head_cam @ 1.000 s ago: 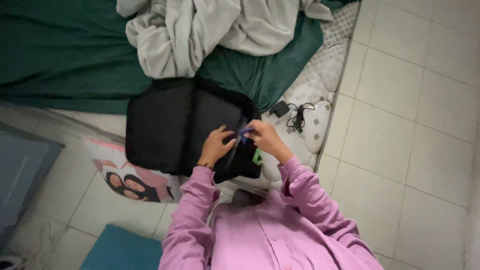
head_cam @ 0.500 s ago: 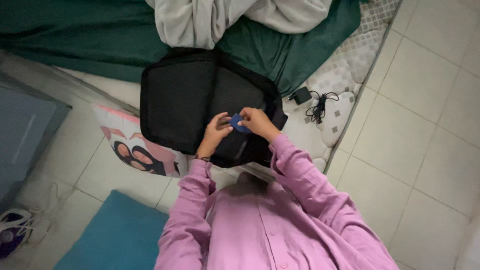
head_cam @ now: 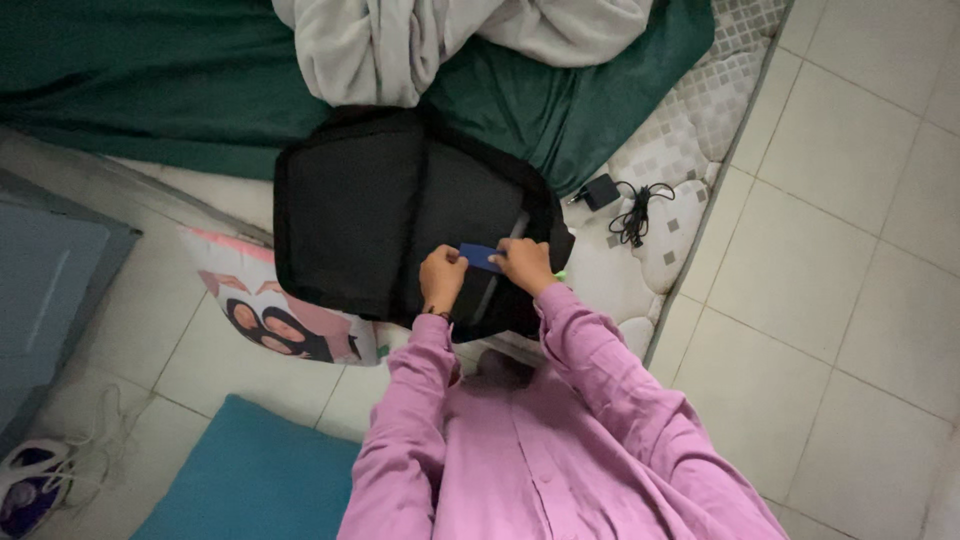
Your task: The person untangles a power cable by hand, then places a laptop and the cable into a black backpack and zips it shut.
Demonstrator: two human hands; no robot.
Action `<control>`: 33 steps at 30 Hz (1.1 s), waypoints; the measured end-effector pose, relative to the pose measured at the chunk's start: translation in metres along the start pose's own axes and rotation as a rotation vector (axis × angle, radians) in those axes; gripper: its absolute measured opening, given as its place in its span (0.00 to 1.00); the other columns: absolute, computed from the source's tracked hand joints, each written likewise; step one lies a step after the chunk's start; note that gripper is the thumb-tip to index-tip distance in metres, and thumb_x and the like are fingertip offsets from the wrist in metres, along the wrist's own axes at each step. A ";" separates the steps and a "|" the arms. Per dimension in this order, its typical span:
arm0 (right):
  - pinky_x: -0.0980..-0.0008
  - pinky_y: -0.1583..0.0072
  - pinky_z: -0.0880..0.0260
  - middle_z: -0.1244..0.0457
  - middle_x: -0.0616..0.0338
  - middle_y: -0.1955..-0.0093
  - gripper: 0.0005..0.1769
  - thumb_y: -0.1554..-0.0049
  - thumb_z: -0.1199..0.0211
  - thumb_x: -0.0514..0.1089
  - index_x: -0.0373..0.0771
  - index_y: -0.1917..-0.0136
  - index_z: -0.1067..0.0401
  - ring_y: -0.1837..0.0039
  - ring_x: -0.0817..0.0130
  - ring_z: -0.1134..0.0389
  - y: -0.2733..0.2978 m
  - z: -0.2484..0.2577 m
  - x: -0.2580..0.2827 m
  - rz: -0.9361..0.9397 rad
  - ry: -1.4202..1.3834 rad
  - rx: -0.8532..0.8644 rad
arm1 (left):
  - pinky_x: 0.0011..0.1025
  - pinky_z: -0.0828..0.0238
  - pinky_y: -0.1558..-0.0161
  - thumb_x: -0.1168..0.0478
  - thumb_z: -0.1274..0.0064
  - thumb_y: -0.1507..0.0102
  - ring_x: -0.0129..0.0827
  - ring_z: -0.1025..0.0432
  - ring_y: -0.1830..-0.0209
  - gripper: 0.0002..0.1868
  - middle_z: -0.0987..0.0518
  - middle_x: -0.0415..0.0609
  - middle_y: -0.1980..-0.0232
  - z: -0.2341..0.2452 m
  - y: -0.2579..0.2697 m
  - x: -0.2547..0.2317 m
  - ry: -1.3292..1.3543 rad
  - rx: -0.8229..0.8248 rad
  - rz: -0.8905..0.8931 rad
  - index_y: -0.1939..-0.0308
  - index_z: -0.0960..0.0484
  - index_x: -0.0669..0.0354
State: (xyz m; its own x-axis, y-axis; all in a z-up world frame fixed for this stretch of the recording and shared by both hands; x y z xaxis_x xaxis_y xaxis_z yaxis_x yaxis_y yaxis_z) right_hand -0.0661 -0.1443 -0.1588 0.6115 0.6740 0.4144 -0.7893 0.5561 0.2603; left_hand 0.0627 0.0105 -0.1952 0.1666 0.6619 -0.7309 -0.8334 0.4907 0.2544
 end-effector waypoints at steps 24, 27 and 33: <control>0.51 0.52 0.32 0.29 0.49 0.59 0.30 0.56 0.26 0.66 0.37 0.57 0.22 0.54 0.50 0.28 -0.008 0.003 0.000 -0.194 0.089 -0.145 | 0.47 0.27 0.56 0.54 0.30 0.47 0.53 0.22 0.56 0.17 0.18 0.55 0.58 0.004 -0.008 -0.031 -0.246 -0.106 0.056 0.62 0.18 0.57; 0.50 0.53 0.32 0.30 0.49 0.58 0.30 0.54 0.25 0.65 0.36 0.57 0.23 0.54 0.49 0.28 -0.002 0.005 -0.003 -0.119 0.041 -0.154 | 0.46 0.26 0.55 0.55 0.31 0.46 0.53 0.22 0.56 0.17 0.17 0.55 0.59 -0.004 -0.014 -0.019 -0.187 -0.037 -0.016 0.60 0.17 0.59; 0.55 0.51 0.32 0.33 0.51 0.59 0.18 0.48 0.27 0.51 0.35 0.55 0.26 0.53 0.51 0.32 0.029 0.059 -0.008 0.085 -0.392 -0.428 | 0.43 0.30 0.46 0.59 0.41 0.37 0.48 0.25 0.49 0.14 0.20 0.56 0.49 0.124 0.016 -0.020 0.017 -0.242 -0.180 0.50 0.16 0.59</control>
State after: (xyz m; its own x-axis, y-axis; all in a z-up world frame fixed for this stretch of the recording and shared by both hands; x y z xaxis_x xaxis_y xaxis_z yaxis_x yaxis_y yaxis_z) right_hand -0.0973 -0.1619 -0.1028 0.4164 0.5401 0.7313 -0.6928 0.7094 -0.1295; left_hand 0.1117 0.0749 -0.0978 0.3159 0.5657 -0.7617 -0.8928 0.4489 -0.0369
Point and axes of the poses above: each hand's wrist, its own y-axis away from the middle knuckle, its own z-axis out of the back of the hand, x = y × z, the point moved 8 cm from there along -y, towards the middle knuckle
